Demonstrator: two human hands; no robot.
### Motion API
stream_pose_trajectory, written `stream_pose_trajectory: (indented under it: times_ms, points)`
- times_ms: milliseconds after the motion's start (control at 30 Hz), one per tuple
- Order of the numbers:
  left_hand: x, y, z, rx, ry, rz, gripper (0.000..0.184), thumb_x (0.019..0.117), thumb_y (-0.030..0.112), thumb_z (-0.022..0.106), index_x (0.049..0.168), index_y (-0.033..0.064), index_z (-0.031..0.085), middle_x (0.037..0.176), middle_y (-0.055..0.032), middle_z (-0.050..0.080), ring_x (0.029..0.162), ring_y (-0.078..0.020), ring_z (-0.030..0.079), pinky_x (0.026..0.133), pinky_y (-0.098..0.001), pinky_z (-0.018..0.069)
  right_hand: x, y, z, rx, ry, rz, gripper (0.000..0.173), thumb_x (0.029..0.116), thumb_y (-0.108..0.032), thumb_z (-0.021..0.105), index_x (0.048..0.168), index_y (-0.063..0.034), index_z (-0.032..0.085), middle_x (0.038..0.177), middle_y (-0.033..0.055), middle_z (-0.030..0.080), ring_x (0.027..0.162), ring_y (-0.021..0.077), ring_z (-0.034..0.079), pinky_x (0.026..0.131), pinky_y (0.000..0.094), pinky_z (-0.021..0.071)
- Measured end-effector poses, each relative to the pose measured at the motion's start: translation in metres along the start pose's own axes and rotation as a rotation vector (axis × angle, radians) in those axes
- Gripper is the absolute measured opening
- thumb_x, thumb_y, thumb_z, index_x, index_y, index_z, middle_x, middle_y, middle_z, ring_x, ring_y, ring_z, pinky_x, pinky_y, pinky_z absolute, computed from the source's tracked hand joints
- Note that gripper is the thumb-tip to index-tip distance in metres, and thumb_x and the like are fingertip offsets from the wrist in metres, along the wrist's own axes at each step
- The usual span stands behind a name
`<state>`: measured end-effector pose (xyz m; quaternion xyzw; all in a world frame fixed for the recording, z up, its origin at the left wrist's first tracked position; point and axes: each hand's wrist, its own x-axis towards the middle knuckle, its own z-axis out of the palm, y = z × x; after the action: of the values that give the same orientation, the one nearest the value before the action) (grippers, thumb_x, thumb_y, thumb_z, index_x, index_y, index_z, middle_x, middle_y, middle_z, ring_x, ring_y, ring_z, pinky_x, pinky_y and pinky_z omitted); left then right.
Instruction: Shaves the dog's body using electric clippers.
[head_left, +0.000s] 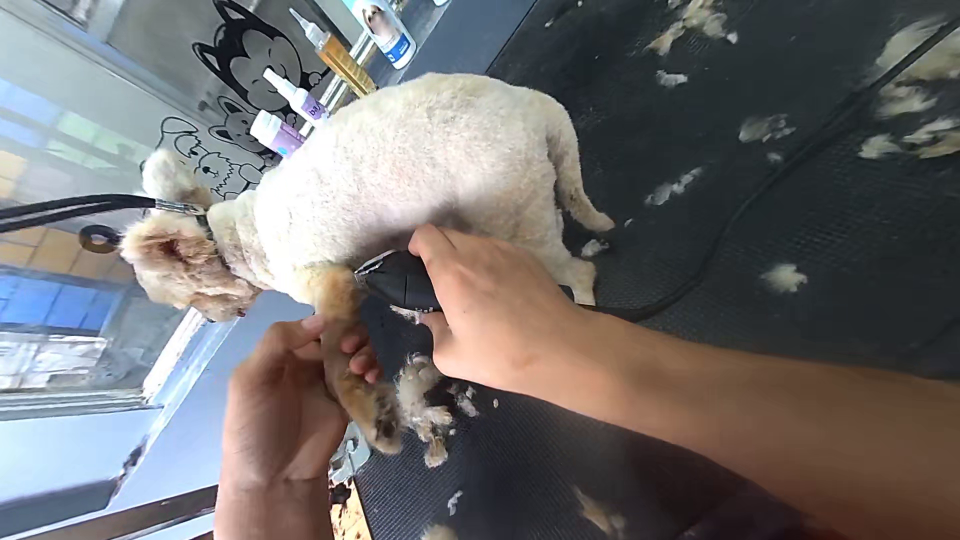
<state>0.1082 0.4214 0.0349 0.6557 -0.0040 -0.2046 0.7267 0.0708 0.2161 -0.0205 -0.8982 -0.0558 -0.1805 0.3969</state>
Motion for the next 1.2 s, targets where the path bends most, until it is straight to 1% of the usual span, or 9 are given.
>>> stream_pose_trajectory:
  times_ms: [167,300,467,700,900,967,1067,1133,1200]
  points:
    - [0.017,0.003,0.009,0.766,0.319,0.203,0.029,0.0903,0.036,0.078,0.086,0.0125,0.062,0.055,-0.0001,0.046,0.041,-0.0088,0.041,0.038,-0.0236,0.0382,-0.007,0.004,-0.002,-0.059,-0.038,0.048,0.056,0.0696,-0.026,0.085,0.117,-0.0108,0.059,0.099,0.0043,0.065,0.086,0.0214,0.067,0.066,0.0395,0.0552]
    - [0.017,0.005,0.005,1.409,0.582,0.455,0.052,0.0844,0.064,0.075,0.071,0.0156,0.060,0.053,0.0024,0.049,0.042,-0.0130,0.047,0.042,-0.0378,0.0386,-0.006,0.011,-0.004,0.026,-0.114,0.040,0.061,0.0758,-0.031,0.084,0.126,-0.0058,0.060,0.103,0.0074,0.066,0.094,0.0223,0.066,0.073,0.0405,0.0543]
    - [0.011,-0.001,-0.008,1.471,0.539,0.659,0.046,0.0966,0.056,0.063,0.078,0.0141,0.057,0.054,0.0072,0.044,0.043,-0.0044,0.043,0.041,-0.0277,0.0360,0.002,0.017,-0.006,0.039,-0.153,-0.007,0.058,0.0804,-0.026,0.083,0.129,-0.0039,0.059,0.105,0.0092,0.066,0.097,0.0227,0.065,0.076,0.0397,0.0539]
    - [0.001,0.009,-0.018,1.704,0.501,0.731,0.058,0.1072,0.053,0.041,0.084,0.0016,0.055,0.058,-0.0056,0.045,0.048,-0.0177,0.046,0.046,-0.0401,0.0376,0.007,0.008,0.001,0.041,-0.135,-0.059,0.063,0.0795,-0.030,0.083,0.131,-0.0014,0.061,0.114,0.0129,0.066,0.102,0.0262,0.065,0.082,0.0428,0.0552]
    - [-0.002,0.024,-0.017,1.774,0.574,0.703,0.063,0.1120,0.045,0.029,0.082,-0.0038,0.054,0.062,-0.0150,0.048,0.054,-0.0288,0.051,0.051,-0.0496,0.0384,0.009,-0.010,0.023,0.041,-0.068,0.008,0.039,0.1022,-0.016,0.054,0.137,0.0012,0.058,0.119,0.0177,0.066,0.112,0.0289,0.065,0.089,0.0413,0.0566]
    - [-0.004,0.026,-0.017,1.762,0.549,0.684,0.063,0.1113,0.048,0.030,0.081,-0.0020,0.054,0.060,-0.0126,0.047,0.052,-0.0264,0.050,0.049,-0.0475,0.0382,0.008,-0.015,0.025,-0.020,-0.068,0.011,0.039,0.1022,-0.014,0.055,0.138,0.0014,0.057,0.116,0.0164,0.065,0.104,0.0266,0.065,0.077,0.0369,0.0563]
    - [-0.008,0.027,-0.018,1.814,0.441,0.692,0.070,0.0970,0.069,0.048,0.090,0.0004,0.058,0.061,-0.0069,0.049,0.049,-0.0204,0.049,0.045,-0.0429,0.0388,0.003,-0.013,0.031,-0.015,-0.056,-0.010,0.036,0.1032,-0.016,0.053,0.135,0.0008,0.058,0.120,0.0162,0.066,0.111,0.0274,0.064,0.085,0.0392,0.0555]
    - [-0.006,0.021,-0.018,1.921,0.450,0.772,0.080,0.0832,0.074,0.064,0.092,-0.0055,0.058,0.062,-0.0149,0.053,0.051,-0.0307,0.051,0.047,-0.0506,0.0389,-0.001,-0.009,0.031,0.035,-0.079,0.001,0.038,0.1031,-0.017,0.054,0.137,0.0007,0.056,0.119,0.0175,0.066,0.110,0.0282,0.065,0.085,0.0406,0.0557]
    - [-0.003,0.016,-0.019,1.992,0.505,0.823,0.072,0.0920,0.065,0.060,0.086,-0.0070,0.057,0.062,-0.0214,0.053,0.052,-0.0400,0.055,0.048,-0.0570,0.0398,-0.003,-0.008,0.028,0.082,-0.100,0.068,0.046,0.0963,-0.021,0.065,0.138,-0.0036,0.058,0.116,0.0163,0.065,0.103,0.0282,0.066,0.078,0.0412,0.0576]
